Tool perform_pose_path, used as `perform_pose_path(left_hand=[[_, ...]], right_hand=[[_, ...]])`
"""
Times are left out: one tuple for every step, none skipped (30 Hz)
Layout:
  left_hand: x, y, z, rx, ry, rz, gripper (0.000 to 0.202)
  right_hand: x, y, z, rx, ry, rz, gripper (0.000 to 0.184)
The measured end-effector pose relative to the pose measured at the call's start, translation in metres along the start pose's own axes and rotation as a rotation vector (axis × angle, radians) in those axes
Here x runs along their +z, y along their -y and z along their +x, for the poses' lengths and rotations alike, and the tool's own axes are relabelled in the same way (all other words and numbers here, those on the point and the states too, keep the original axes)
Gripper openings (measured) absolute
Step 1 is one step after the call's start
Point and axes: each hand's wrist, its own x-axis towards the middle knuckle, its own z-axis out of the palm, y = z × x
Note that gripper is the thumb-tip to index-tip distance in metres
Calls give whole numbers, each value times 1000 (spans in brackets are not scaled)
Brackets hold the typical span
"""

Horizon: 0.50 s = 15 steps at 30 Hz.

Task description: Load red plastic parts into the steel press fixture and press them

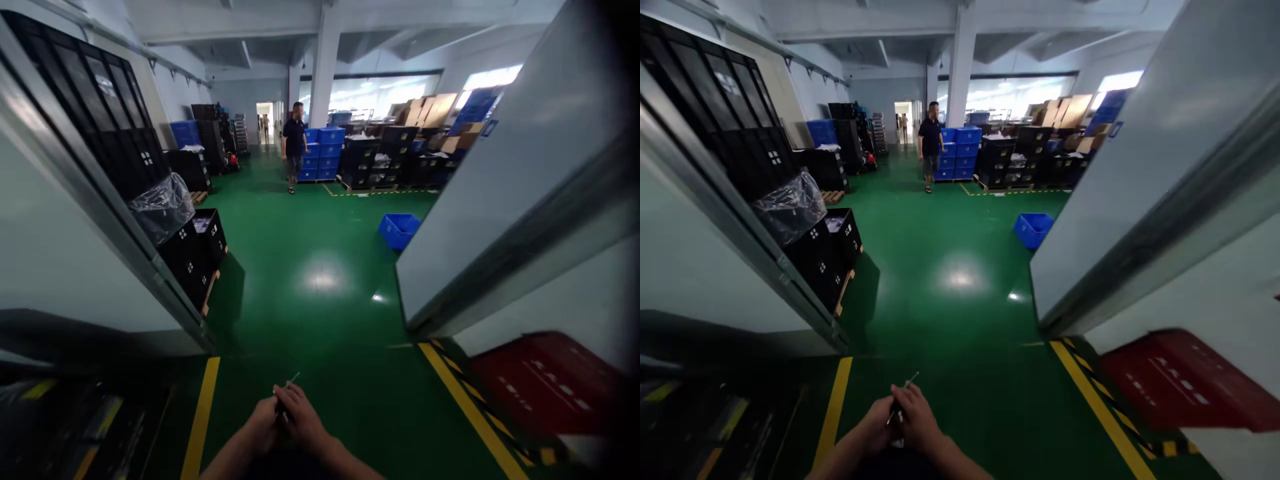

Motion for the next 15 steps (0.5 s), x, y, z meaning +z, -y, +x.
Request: perform_pose_path(left_hand=[[7, -34, 11, -24, 33, 22, 25], [13, -66, 23, -47, 59, 51, 24], [18, -97, 35, -62, 81, 94, 23], [22, -126, 50, -69, 92, 143, 21], [26, -154, 66, -80, 100, 193, 21], [29, -179, 85, -93, 99, 237, 21], [32, -204, 105, -100, 97, 276, 21], [35, -229, 127, -100, 100, 308, 22], [39, -253, 150, -78, 114, 324, 24], [42, -278, 173, -62, 137, 331, 28], [47, -304, 196, -62, 157, 335, 34], [52, -331, 219, -64, 166, 328, 43], [57, -358, 240, -78, 167, 309, 53], [63, -386, 261, -90, 159, 279, 63], [69, -414, 280, -108, 149, 243, 69]], right_hand=[[-15, -1, 26, 31, -25, -11, 72], [-29, -4, 51, 68, -49, -15, 73], [-43, -7, 75, 114, -75, -11, 74], [-55, -13, 98, 161, -95, 0, 75], [-65, -21, 122, 204, -118, 16, 75], [-73, -31, 146, 230, -143, 32, 74], [-81, -45, 171, 235, -169, 45, 71], [-87, -62, 198, 224, -194, 53, 67], [-93, -81, 226, 199, -218, 53, 62], [-100, -102, 255, 170, -237, 43, 56], [-108, -123, 285, 141, -245, 25, 50], [-119, -144, 316, 115, -238, 3, 45], [-132, -164, 348, 95, -223, -18, 42], [-148, -181, 379, 77, -204, -35, 41], [-168, -195, 409, 57, -182, -48, 41]])
